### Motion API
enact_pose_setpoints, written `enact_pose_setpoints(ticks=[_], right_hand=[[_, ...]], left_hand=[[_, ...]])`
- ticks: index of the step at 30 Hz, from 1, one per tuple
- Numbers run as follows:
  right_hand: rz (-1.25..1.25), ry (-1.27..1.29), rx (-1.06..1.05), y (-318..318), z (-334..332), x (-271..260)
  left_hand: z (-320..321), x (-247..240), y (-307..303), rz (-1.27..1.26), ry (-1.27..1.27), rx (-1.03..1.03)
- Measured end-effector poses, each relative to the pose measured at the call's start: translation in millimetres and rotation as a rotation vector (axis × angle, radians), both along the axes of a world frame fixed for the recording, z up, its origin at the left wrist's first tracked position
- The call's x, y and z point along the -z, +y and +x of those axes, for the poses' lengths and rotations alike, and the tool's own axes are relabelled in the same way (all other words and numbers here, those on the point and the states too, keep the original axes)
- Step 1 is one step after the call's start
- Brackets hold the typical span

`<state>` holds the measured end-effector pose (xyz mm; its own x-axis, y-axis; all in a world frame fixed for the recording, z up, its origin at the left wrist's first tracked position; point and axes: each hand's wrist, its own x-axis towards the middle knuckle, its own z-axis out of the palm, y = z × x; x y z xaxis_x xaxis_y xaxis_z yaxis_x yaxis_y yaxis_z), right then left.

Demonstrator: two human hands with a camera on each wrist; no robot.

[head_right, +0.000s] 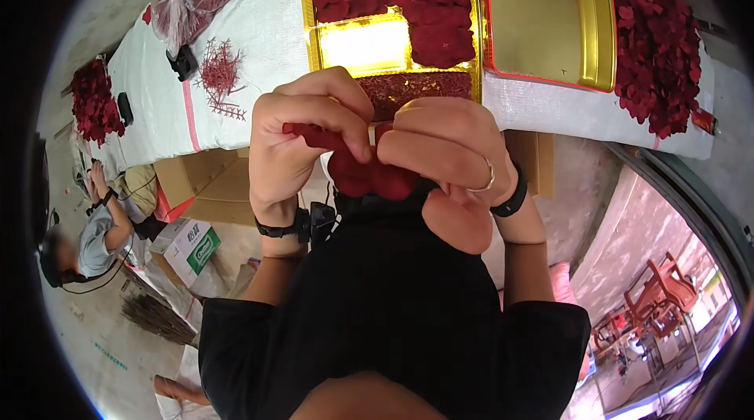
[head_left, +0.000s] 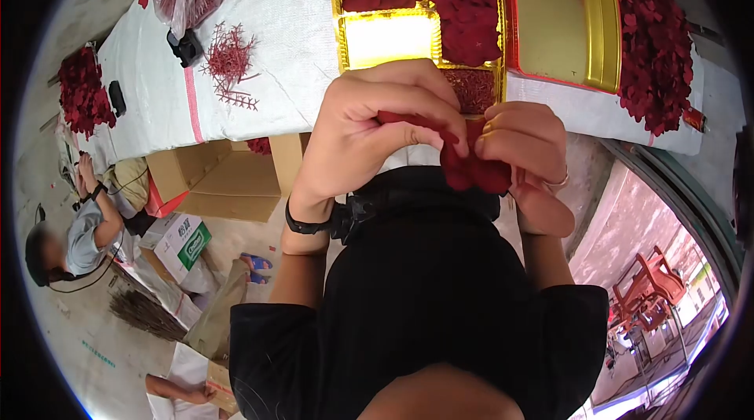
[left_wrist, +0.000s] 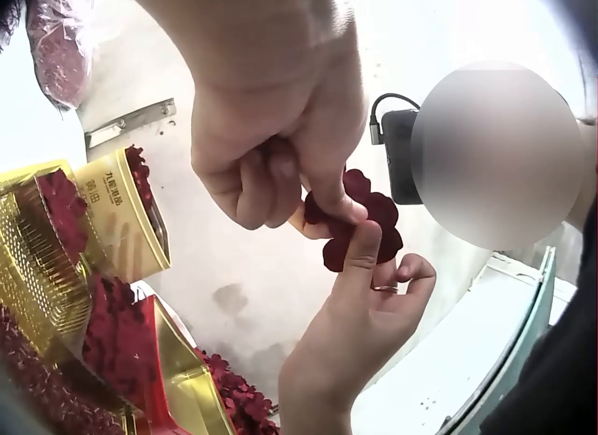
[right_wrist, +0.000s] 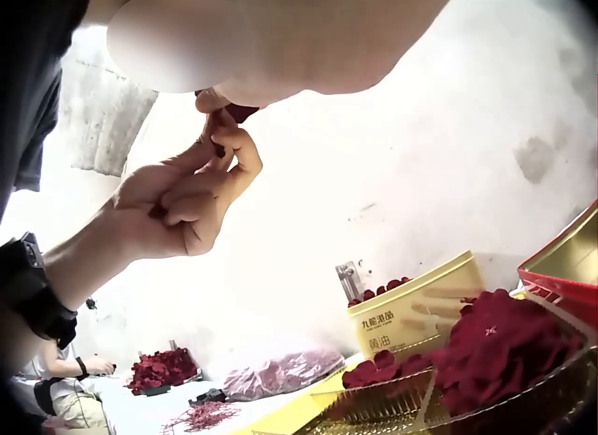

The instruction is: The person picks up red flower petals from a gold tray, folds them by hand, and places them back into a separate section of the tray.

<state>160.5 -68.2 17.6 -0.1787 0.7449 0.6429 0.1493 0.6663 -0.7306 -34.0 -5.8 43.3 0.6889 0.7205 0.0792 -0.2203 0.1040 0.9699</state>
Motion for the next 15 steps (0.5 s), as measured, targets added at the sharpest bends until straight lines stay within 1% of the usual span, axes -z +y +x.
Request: enact_pose_setpoints(ticks=[3, 6, 7, 10, 11, 14, 15], right_hand=[[-0.051, -0.039, 0.046, -1.4, -0.1, -3.9], [-0.03, -0.147, 0.12, 15.4, 2.7, 8.8], [0.009, -0.215, 0.217, 21.9, -0.5, 6.4], [-0.561, -0.207, 0.293, 23.9, 4.4, 24.4], [-0.675, -0.429, 0.212, 22.2, 11.3, 35.4], [-0.615, -0.753, 0.088, 4.7, 19.6, 77.9], [-0.655, -0.799, 0.094, 1.6, 17.6, 82.7]], left_hand=[[0.4, -0.5, 0.8, -0.017, -0.008, 0.002], [-2.9, 7.6, 5.5, 0.014, 0.06, -0.104], [1.3, 9.1, 1.4, -0.137, 0.08, -0.273], [-3.2, 19.7, 2.5, -0.391, 0.204, -0.572], [-13.7, 30.8, 4.1, -0.394, 0.274, -0.548], [-12.3, 36.9, 2.9, -0.411, 0.308, -0.562], [-12.8, 39.8, 2.8, -0.443, 0.244, -0.531]])
